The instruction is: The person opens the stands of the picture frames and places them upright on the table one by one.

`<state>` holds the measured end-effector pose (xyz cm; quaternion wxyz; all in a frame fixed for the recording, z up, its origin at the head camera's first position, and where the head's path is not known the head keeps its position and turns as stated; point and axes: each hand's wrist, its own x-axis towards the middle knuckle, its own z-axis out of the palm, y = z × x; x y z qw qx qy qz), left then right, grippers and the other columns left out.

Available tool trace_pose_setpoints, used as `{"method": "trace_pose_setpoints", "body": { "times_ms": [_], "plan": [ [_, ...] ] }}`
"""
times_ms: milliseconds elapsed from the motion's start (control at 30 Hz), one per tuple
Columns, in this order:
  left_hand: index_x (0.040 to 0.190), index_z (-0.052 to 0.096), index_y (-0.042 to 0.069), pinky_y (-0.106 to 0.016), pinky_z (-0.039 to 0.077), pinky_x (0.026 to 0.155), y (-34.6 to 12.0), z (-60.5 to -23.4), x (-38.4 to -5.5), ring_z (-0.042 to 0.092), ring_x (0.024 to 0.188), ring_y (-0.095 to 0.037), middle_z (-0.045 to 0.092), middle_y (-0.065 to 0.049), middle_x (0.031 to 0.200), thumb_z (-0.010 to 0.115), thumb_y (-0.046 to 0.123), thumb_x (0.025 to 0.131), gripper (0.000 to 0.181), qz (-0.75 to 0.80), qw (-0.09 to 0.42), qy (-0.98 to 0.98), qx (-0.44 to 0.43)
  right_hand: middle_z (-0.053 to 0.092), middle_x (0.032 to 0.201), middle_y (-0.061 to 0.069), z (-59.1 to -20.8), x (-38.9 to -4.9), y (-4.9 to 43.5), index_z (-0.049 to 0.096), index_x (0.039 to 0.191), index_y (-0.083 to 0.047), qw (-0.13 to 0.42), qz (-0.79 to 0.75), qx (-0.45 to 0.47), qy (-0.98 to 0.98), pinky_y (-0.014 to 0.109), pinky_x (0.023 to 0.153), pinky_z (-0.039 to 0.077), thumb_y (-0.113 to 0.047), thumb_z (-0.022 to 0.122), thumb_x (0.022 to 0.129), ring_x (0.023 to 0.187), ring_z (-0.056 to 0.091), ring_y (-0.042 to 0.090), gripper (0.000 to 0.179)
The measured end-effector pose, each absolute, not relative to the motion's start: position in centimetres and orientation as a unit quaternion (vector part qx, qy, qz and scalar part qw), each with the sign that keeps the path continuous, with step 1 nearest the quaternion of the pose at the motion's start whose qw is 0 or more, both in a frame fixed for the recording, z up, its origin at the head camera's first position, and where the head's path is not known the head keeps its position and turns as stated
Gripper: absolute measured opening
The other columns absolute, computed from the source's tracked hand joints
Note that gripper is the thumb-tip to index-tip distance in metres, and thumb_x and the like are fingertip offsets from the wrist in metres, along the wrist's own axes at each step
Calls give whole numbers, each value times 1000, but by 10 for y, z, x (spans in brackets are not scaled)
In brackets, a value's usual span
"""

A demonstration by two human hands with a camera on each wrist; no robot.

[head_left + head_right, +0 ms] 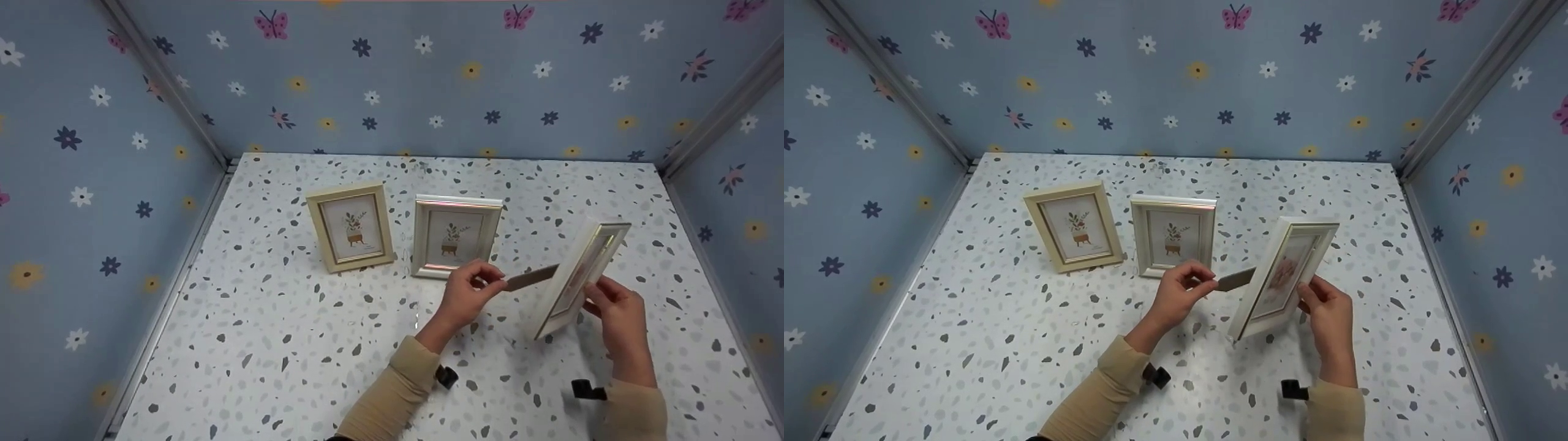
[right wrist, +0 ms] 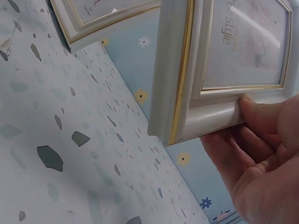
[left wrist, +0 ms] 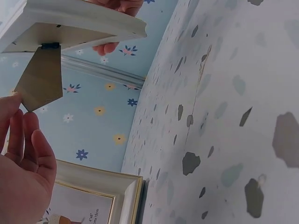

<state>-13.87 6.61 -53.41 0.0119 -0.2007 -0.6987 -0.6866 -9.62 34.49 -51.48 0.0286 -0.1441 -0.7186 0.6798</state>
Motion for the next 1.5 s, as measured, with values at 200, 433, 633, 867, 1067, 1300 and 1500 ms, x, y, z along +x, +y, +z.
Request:
{"method": "trace_pose_setpoints", "body": {
  "times_ms": [200,433,633,867,1067,1300,1500],
  "plan": [
    [103,73,12,-28,53,74,64,-534,-141,62,89,-9,66,8,95,72,21,94,14,-683,20,-704,-193,70,108,-6,-512,-90,349,60,135,2,21,665,-122,-736,22,80,55,-19,69,95,96,67,6,45],
    [105,73,9,-28,53,75,62,-534,-145,62,92,-10,66,3,98,69,20,96,15,-699,20,-693,-178,70,110,-4,-510,-83,350,61,133,1,7,648,-88,-756,21,81,54,-19,69,96,97,68,9,43],
    [105,74,8,-28,54,75,65,-531,-148,62,92,-9,64,3,101,69,16,96,13,-709,34,-688,-152,72,109,-5,-513,-81,353,61,132,3,-1,623,-59,-780,23,81,55,-15,64,99,96,69,9,38],
    [111,70,1,-32,55,81,66,-529,-147,62,98,-12,66,-7,108,68,6,95,17,-727,9,-673,-136,71,110,-6,-513,-80,354,61,133,1,-6,637,-73,-767,22,81,55,-18,66,98,97,68,8,40],
    [117,67,-1,-30,54,85,65,-529,-146,63,103,-14,66,-16,117,68,6,94,23,-758,-21,-637,-134,70,112,-4,-515,-79,353,62,133,0,6,656,-88,-749,22,82,54,-21,68,96,100,67,9,43],
    [120,66,4,-33,54,85,63,-532,-144,63,105,-16,66,-8,120,69,12,95,26,-761,-26,-631,-151,69,110,-4,-521,-79,351,63,132,0,33,676,-114,-728,21,80,55,-18,70,94,98,67,8,43],
    [122,65,5,-33,53,87,64,-532,-143,62,106,-14,65,-10,123,68,13,96,28,-753,-50,-635,-167,72,103,-5,-521,-82,344,64,128,3,81,699,-167,-691,23,75,56,-8,72,92,92,69,7,39]
  ]
}}
